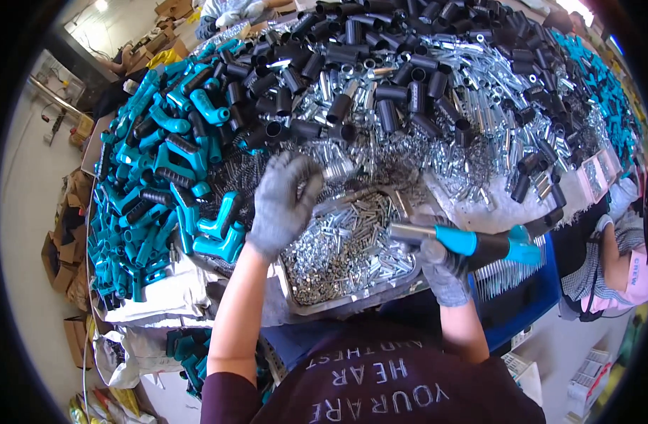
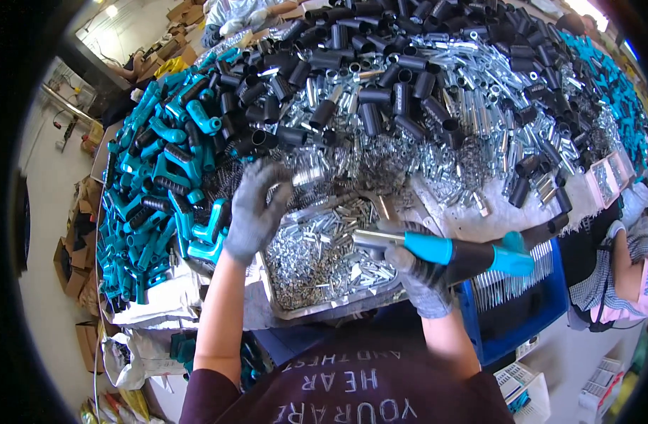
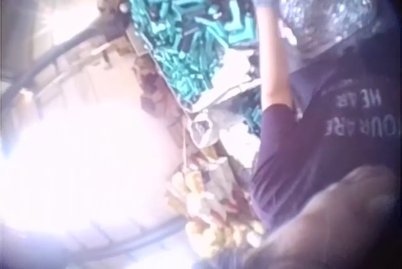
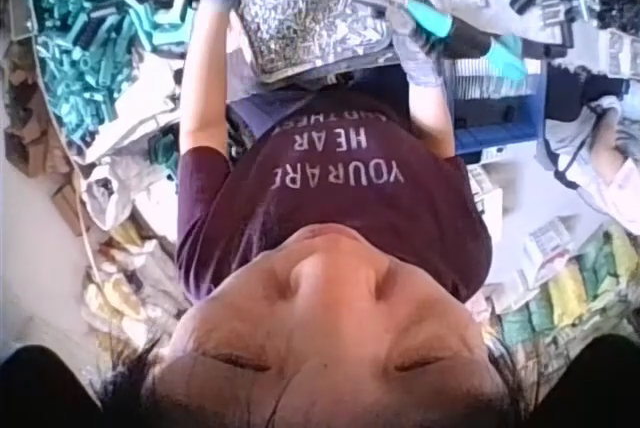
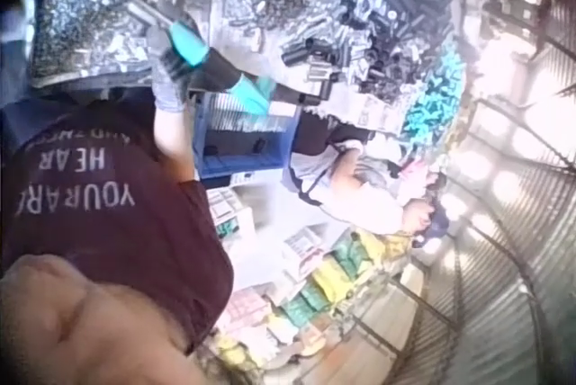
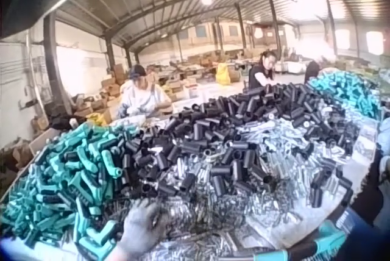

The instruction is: Assembling plastic and metal components into hardware handles at a factory workstation.

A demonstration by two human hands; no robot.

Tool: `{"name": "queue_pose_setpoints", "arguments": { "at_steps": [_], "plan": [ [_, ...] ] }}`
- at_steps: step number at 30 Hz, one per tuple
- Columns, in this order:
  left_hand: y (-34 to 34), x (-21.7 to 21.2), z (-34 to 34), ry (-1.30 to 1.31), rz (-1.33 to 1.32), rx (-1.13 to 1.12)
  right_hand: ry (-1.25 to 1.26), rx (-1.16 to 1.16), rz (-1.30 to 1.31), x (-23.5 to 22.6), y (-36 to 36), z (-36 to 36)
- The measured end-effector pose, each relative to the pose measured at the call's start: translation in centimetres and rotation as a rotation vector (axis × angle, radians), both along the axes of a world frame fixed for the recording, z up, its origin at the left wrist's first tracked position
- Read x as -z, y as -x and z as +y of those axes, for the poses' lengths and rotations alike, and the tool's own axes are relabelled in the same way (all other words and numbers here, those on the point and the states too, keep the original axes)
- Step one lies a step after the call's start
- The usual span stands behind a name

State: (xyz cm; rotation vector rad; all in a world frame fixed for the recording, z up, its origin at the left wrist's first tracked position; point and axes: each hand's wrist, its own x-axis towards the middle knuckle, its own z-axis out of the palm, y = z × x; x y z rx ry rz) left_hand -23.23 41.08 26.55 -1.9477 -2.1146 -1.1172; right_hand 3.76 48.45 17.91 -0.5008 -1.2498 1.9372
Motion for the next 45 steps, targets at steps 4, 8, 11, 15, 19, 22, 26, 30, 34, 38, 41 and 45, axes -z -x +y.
{"name": "queue_pose_setpoints", "arguments": {
  "at_steps": [4, 8, 11, 15, 19, 22, 26, 30, 34, 38, 41, 45],
  "plan": [
    [-4.1, -1.5, -5.6, 0.085, -0.158, 0.131, 0.155, 0.091, 0.084, -1.9, 2.8, -1.9],
    [-4.6, -1.8, -7.2, 0.009, -0.169, 0.074, 0.153, 0.002, 0.066, -2.3, 3.3, -2.8],
    [-4.5, -2.1, -7.9, 0.052, -0.075, 0.096, 0.155, -0.020, 0.032, -2.7, 3.0, -3.5],
    [-5.0, -2.1, -9.0, 0.122, -0.099, 0.059, 0.175, 0.039, -0.021, -3.0, 3.0, -4.6],
    [-5.9, -2.1, -9.7, 0.148, -0.290, 0.147, 0.207, -0.004, -0.035, -4.1, 3.2, -5.7],
    [-5.5, -1.9, -10.3, 0.178, -0.340, 0.161, 0.042, 0.052, -0.153, -4.1, 2.8, -5.9],
    [-5.0, -2.4, -10.7, 0.652, -1.067, 0.121, -0.209, -0.042, -0.138, -3.8, 2.3, -5.1],
    [-4.9, -2.4, -10.5, 0.645, -1.074, 0.231, -0.115, -0.045, -0.178, -4.8, 2.5, -5.8],
    [-5.7, -2.5, -9.6, -0.006, -0.144, 0.348, 0.197, 0.023, -0.086, -5.4, 2.9, -6.7],
    [-5.4, -4.5, -10.3, 0.595, -0.597, 0.169, 0.164, 0.016, -0.177, -6.3, 1.9, -6.8],
    [-6.0, -3.6, -10.9, 0.227, -0.270, 0.295, 0.119, 0.046, -0.100, -6.4, 2.2, -7.7],
    [-7.8, -4.3, -12.1, 0.158, -0.556, 0.255, -0.056, 0.000, -0.235, -7.6, 1.2, -8.0]
  ]
}}
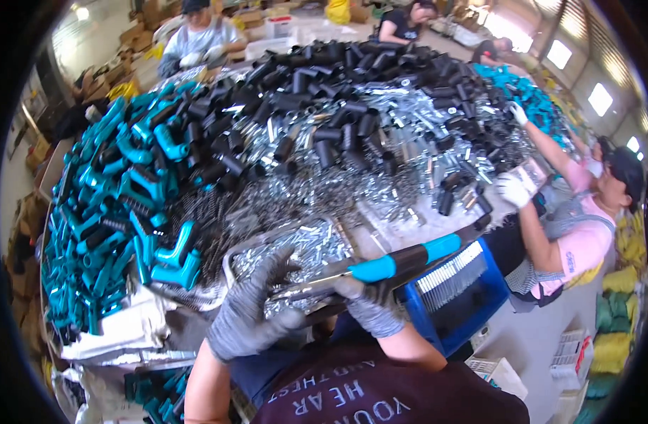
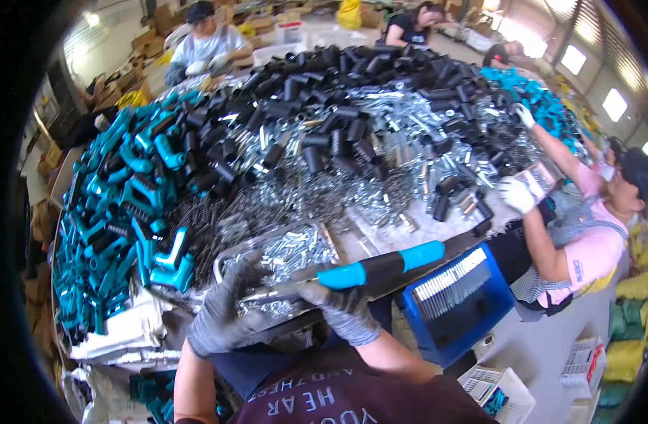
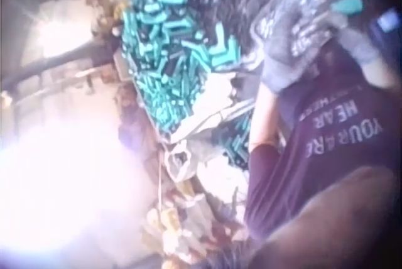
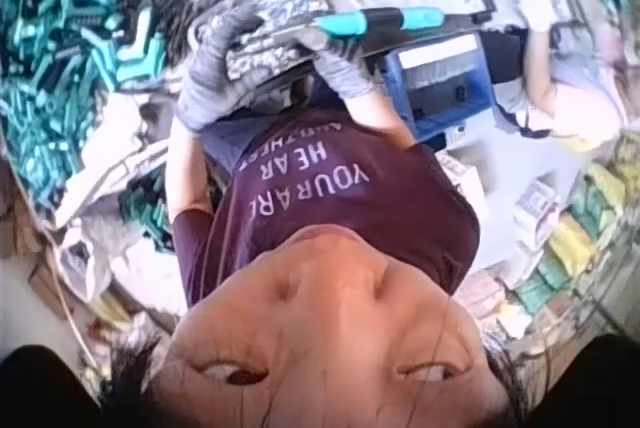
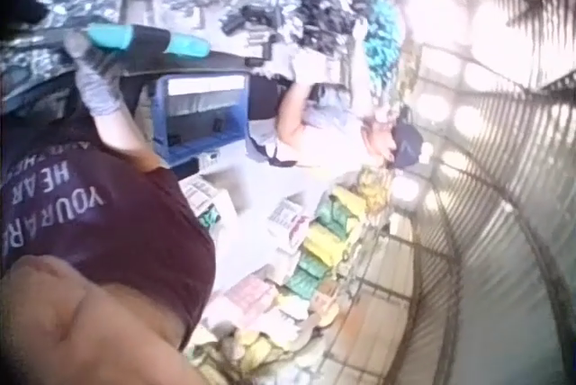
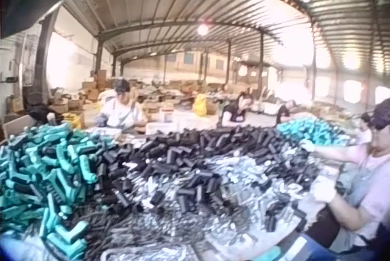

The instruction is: Assembling plastic and metal components into hardware handles at a factory workstation.

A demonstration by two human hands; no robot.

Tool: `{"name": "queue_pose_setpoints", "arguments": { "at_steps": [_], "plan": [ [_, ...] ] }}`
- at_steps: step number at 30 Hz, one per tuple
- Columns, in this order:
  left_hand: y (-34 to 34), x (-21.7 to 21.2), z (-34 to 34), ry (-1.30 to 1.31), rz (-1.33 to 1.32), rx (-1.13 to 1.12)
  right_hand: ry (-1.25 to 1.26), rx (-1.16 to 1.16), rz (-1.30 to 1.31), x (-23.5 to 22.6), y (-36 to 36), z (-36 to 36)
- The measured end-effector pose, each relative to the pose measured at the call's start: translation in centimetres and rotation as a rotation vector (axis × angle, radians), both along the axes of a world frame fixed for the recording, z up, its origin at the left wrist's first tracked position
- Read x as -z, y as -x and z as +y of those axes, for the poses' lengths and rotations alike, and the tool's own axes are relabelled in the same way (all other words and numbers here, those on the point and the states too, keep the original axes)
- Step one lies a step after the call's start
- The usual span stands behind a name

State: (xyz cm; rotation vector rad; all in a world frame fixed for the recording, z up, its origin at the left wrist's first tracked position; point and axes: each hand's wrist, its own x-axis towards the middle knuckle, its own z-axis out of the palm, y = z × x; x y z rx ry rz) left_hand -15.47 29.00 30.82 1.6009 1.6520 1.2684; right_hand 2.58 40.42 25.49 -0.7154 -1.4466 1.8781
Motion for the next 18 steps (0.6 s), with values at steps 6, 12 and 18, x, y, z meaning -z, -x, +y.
{"name": "queue_pose_setpoints", "arguments": {
  "at_steps": [6, 12, 18],
  "plan": [
    [-0.9, 1.7, 0.1, -0.216, 0.352, 0.026, 0.171, 0.042, 0.140, 0.4, -0.8, -0.9],
    [0.1, 2.0, -0.9, 0.713, -0.619, 0.738, -0.061, -0.376, 0.111, -0.1, -2.0, -0.7],
    [-3.4, -0.6, 0.2, 0.221, 0.793, 0.057, 0.024, -0.020, -0.001, 0.1, -1.8, -0.2]
  ]
}}
